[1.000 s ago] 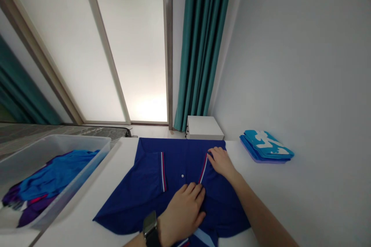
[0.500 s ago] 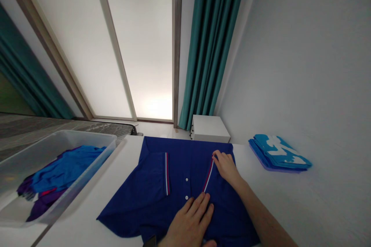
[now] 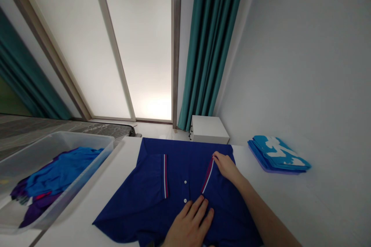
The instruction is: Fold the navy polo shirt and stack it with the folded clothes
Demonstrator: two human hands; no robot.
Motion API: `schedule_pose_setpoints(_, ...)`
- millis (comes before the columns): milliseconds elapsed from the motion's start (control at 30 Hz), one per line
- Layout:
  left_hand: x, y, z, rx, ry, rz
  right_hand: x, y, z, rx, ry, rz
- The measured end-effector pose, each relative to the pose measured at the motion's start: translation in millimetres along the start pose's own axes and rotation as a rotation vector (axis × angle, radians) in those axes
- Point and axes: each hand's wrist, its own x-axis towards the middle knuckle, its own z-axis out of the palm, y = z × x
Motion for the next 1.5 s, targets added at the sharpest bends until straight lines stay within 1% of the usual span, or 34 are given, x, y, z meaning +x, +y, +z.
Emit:
schedule_pose_setpoints(67,1.0,1.9,-5.2,-0.024,-0.023,0.001,1.3,-1.0,-0.4,-0.002,-0.004,-0.003)
schedule_pose_setpoints(133,3.4,3.8,-13.7,-0.081,-0.045,-0.028,1.1,-1.4,-1.6,-0.015,0.002,0.006)
schedule_pose_setpoints(233,12.9,1.2,-29.9,-0.197,-0.027,-0.18,-0.2,0.9,-4.2,-0.046,0.021,0.038)
schedule_pose_setpoints(300,24.1,-6.0,-38.5,-0.247,-0.01,-0.305,-0.7,3.7,-5.5,-0.07,0.027,0.058)
schedule_pose_setpoints(367,37.1,-16.0,-41.8,-0.247,-0.032,-0.384,-0.6,6.0,-6.0,-0.092,0.022,0.069)
schedule_pose_setpoints(433,48.6,-25.1,-39.5,-0.205,-0.058,-0.425,0.0,6.9,-6.0,-0.109,0.012,0.066)
schedule_pose_setpoints(533,57.4,-31.6,-30.8,-0.159,-0.053,-0.453,1.2,4.7,-6.6,-0.126,0.007,0.048)
schedule_pose_setpoints(600,58.0,-31.8,-25.4,-0.17,-0.045,-0.467,2.0,1.7,-8.2,-0.131,0.011,0.025)
schedule_pose_setpoints(667,56.6,-31.1,-21.8,-0.198,-0.042,-0.486,2.9,-1.5,-10.7,-0.126,0.0,-0.027)
schedule_pose_setpoints(767,54.6,-31.4,-18.3,-0.241,-0.037,-0.503,5.6,-5.0,-15.3,-0.098,-0.066,-0.134)
schedule_pose_setpoints(867,54.2,-33.1,-14.6,-0.277,-0.022,-0.512,10.0,-5.6,-20.1,-0.077,-0.124,-0.182)
schedule_pose_setpoints(1067,54.8,-33.4,-8.9,-0.294,0.014,-0.529,17.5,-3.9,-29.7,-0.052,-0.17,-0.21)
schedule_pose_setpoints(1200,54.6,-31.5,-8.4,-0.288,0.037,-0.534,18.8,-2.1,-31.5,-0.031,-0.184,-0.218)
schedule_pose_setpoints(1333,53.7,-31.1,-7.2,-0.286,0.05,-0.525,22.4,2.7,-26.7,-0.021,-0.178,-0.2)
schedule_pose_setpoints(1500,53.2,-31.5,-6.2,-0.238,0.053,-0.518,26.0,2.6,-13.5,-0.017,-0.138,-0.183)
